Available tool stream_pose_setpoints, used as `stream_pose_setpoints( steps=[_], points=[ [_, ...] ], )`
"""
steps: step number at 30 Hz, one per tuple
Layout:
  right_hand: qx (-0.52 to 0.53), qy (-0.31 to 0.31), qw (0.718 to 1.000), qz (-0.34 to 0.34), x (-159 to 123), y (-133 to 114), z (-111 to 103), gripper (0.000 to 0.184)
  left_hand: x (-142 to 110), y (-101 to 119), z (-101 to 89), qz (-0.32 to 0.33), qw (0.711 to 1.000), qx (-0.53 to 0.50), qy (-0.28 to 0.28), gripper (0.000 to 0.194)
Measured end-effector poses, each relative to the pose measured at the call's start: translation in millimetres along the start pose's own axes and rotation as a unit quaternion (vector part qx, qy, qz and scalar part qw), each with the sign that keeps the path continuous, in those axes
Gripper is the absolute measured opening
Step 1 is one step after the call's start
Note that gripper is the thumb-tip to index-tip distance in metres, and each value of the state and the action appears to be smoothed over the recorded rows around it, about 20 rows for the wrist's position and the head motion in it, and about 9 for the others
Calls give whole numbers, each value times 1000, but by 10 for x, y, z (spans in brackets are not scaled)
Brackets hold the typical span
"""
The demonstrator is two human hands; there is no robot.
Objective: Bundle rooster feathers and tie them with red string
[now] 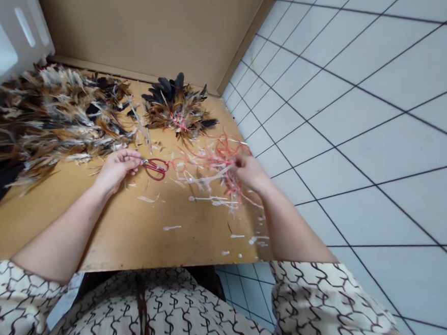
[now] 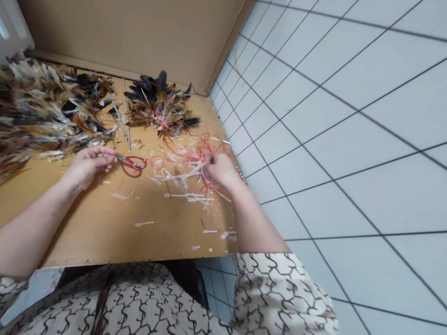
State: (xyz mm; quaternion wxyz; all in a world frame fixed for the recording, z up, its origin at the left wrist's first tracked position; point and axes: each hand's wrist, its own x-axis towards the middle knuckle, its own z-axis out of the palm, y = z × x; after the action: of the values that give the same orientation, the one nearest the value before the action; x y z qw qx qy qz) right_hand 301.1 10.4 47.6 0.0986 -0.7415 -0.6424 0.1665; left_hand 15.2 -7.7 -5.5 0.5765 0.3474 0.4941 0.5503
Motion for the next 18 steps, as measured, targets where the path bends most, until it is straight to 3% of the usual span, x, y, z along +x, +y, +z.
stream_pose_setpoints(
  steps=[4, 7, 12, 18],
  points=[
    [173, 27, 984, 12, 107, 11, -217, 7, -3, -6, 6, -2, 1000, -1, -5, 26],
    [232, 58, 970, 36, 175, -7, -282, 4, -7, -9, 7, 1, 1000, -1, -4, 25],
    [231, 93, 967, 42, 243, 21, -309, 7, -3, 7, -5, 0, 1000, -1, 1, 27],
    [221, 34, 974, 40, 204, 117, -271, 9, -6, 18, 5, -4, 1000, -1, 0, 28]
  ],
)
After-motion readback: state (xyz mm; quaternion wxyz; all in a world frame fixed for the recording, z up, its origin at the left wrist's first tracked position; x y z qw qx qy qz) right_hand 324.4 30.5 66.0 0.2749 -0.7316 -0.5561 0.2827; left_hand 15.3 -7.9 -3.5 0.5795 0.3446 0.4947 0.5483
